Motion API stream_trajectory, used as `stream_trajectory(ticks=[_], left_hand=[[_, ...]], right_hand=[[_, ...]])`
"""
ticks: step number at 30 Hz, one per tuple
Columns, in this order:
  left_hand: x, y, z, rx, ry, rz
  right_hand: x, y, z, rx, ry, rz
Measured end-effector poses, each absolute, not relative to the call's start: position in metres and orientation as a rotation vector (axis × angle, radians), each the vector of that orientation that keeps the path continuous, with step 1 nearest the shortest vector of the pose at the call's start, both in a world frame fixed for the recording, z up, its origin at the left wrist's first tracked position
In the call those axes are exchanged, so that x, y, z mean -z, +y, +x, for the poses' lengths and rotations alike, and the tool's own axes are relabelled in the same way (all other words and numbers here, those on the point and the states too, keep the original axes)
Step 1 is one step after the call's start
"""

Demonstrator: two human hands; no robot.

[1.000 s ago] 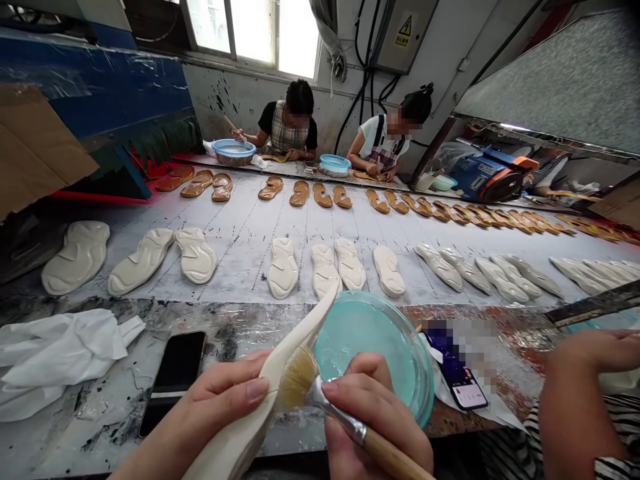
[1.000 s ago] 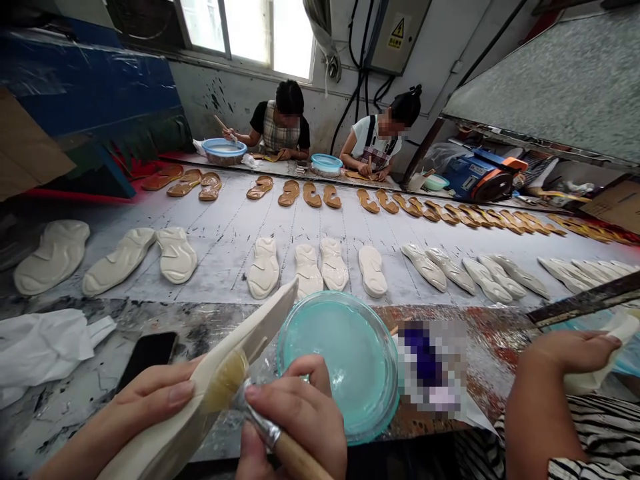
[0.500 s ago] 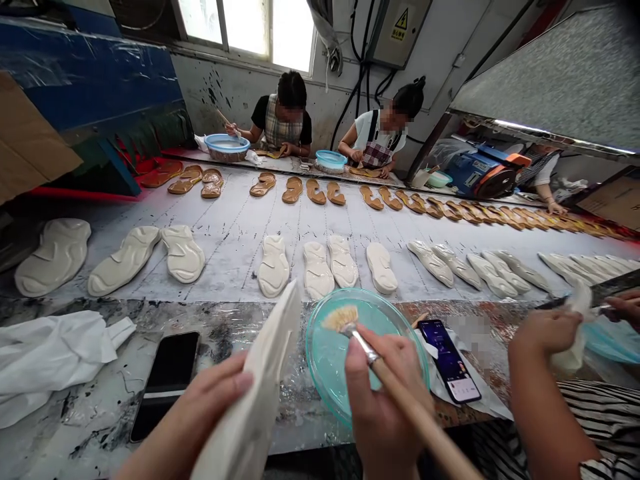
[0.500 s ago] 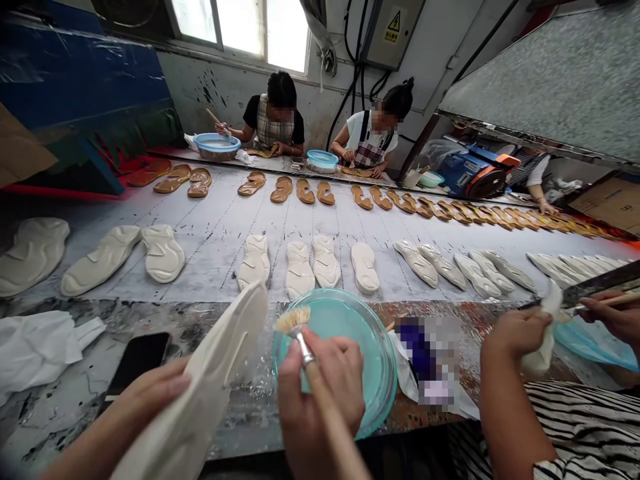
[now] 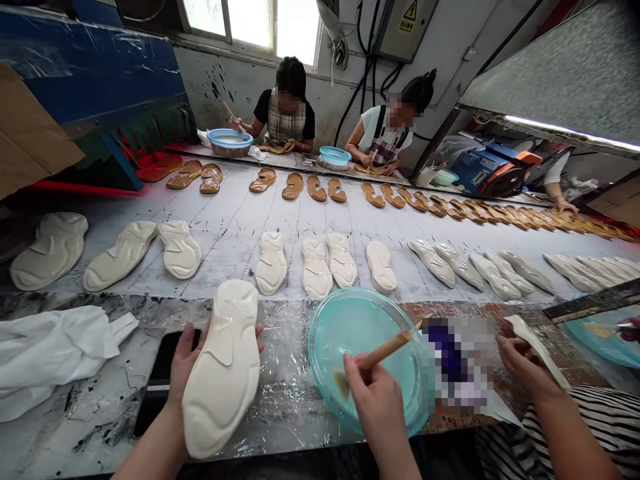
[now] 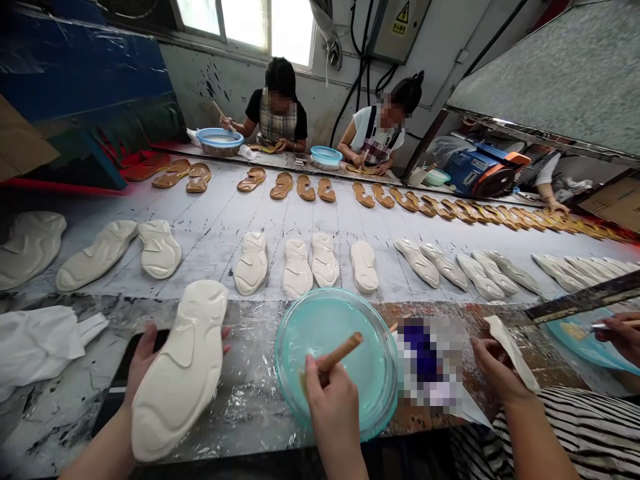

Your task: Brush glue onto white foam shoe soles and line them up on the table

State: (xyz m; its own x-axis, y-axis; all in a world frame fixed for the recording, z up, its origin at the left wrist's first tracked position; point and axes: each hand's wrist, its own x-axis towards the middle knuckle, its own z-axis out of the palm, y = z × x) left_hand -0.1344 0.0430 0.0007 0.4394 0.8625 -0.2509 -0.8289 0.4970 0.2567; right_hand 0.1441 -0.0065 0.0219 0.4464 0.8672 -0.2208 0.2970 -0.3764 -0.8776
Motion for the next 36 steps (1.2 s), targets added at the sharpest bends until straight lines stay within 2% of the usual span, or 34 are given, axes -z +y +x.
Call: stream_trajectory(ticks=[4, 11, 13, 16, 19, 24, 30, 36], left_hand=[[0.010, 0.051, -0.129, -1.023, 0.406, 0.150], [-0.037, 0.052, -0.094, -1.185, 0.743, -0.068], [-0.048, 0.053, -0.086, -1.195, 0.748, -0.081], [-0.060, 0.050, -0.079, -1.157, 0.734, -0.081], [-0.069, 0.044, -0.076, -1.092, 0.706, -0.070], [-0.083, 0.035, -0.075, -1.018, 0.648, -0.013], [-0.096, 0.031, -0.079, -1.017, 0.530, 0.101], [-0.083, 0.024, -0.090, -0.977, 0.306, 0.178]], right_hand=[[-0.020, -0.001, 0.155, -1.117, -0.883, -1.762], [-0.039, -0.009, 0.114, -1.275, -0.816, -1.312], [-0.046, -0.015, 0.093, -1.194, -1.037, -1.136], [-0.053, -0.018, 0.066, -0.847, -1.357, -0.933], [-0.059, -0.013, 0.054, -0.629, -1.418, -0.902], [-0.073, -0.005, 0.058, -0.677, -1.627, -0.948], [-0.078, -0.003, 0.066, -0.524, -1.598, -0.923], [-0.106, 0.014, 0.089, -0.447, -1.738, -0.889]])
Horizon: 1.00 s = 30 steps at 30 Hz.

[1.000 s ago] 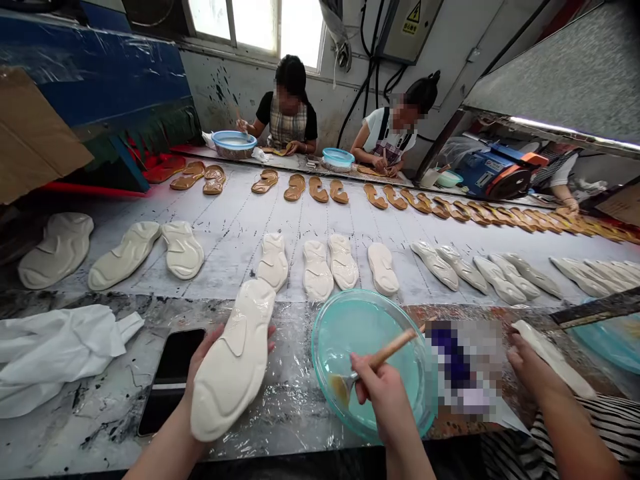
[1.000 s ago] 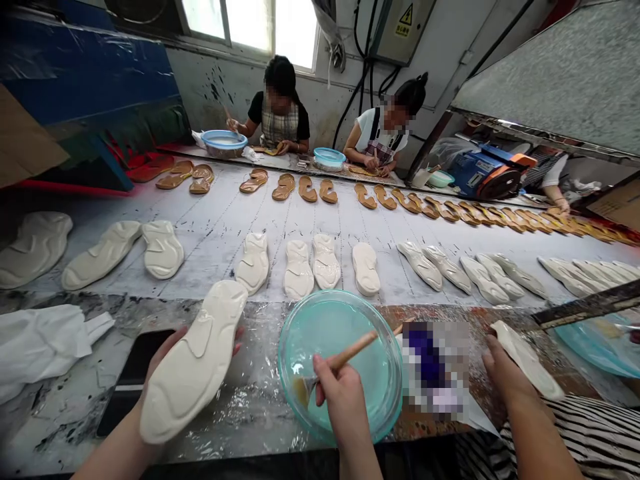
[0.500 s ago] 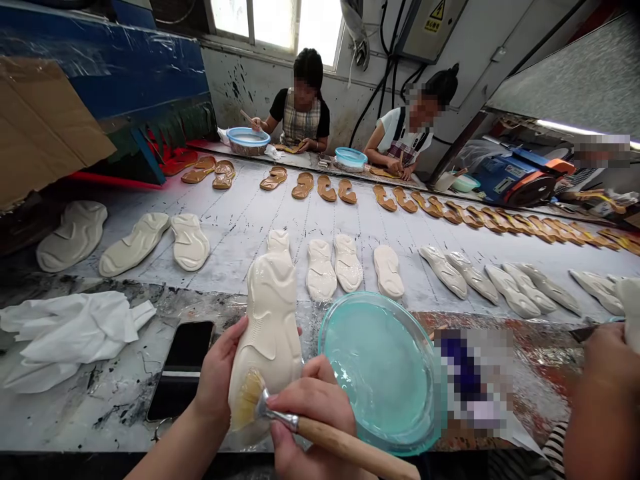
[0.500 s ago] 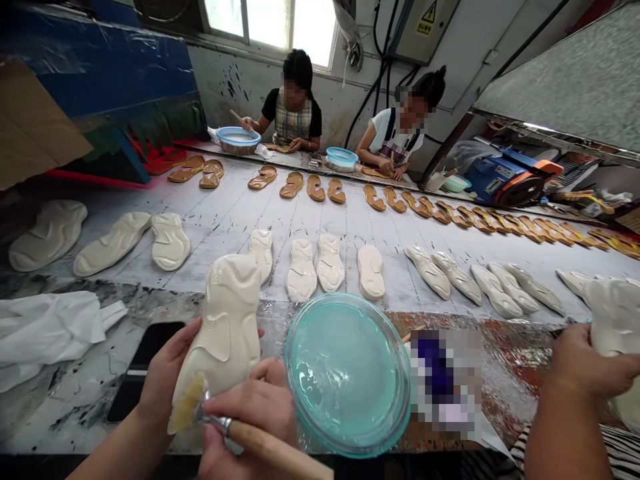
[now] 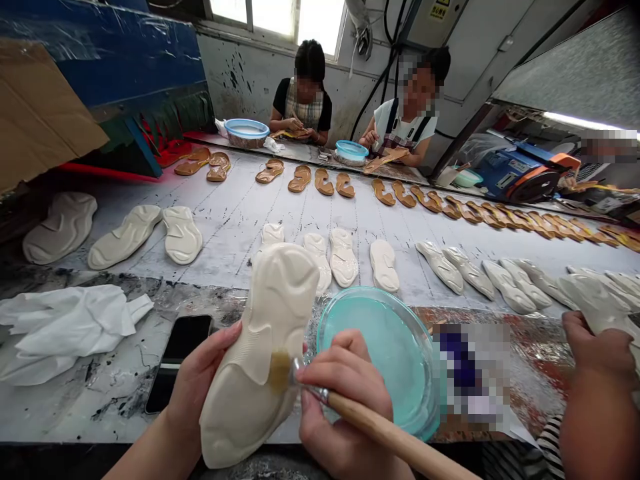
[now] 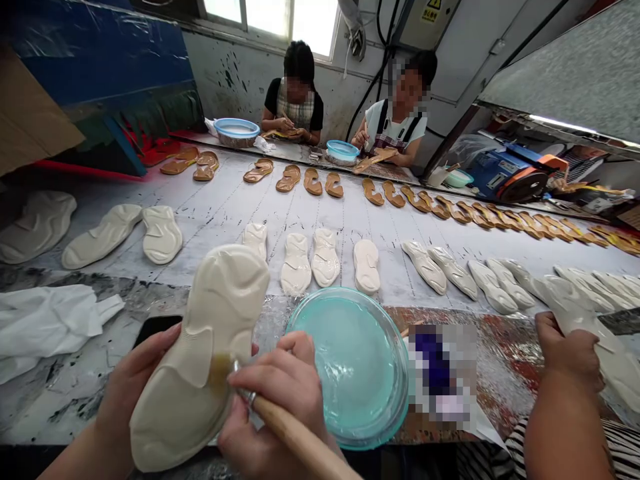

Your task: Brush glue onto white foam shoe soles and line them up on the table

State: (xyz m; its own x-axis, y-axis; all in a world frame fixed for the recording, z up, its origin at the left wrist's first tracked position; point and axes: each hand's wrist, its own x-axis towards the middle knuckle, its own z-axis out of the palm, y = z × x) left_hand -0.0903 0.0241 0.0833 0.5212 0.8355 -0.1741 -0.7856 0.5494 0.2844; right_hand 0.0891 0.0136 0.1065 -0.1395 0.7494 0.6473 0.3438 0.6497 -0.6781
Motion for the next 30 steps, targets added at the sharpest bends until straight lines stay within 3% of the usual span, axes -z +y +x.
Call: stream_trajectory(ticks=[6, 12, 18, 30], left_hand=[[-0.086, 0.022, -0.099, -0.976, 0.399, 0.191], [-0.110, 0.027, -0.096, -1.029, 0.830, 0.058], [-0.120, 0.034, -0.093, -1.024, 0.724, 0.020], [-0.138, 0.049, -0.081, -1.457, 0.722, 0.159]], right_hand=[[-0.129, 0.024, 0.086, -0.118, -1.632, -0.903], [-0.110, 0.012, 0.093, -0.374, -1.630, -0.894], [-0.099, 0.001, 0.081, -0.187, -1.513, -0.865], [-0.075, -0.023, 0.053, -0.112, -1.395, -0.964]])
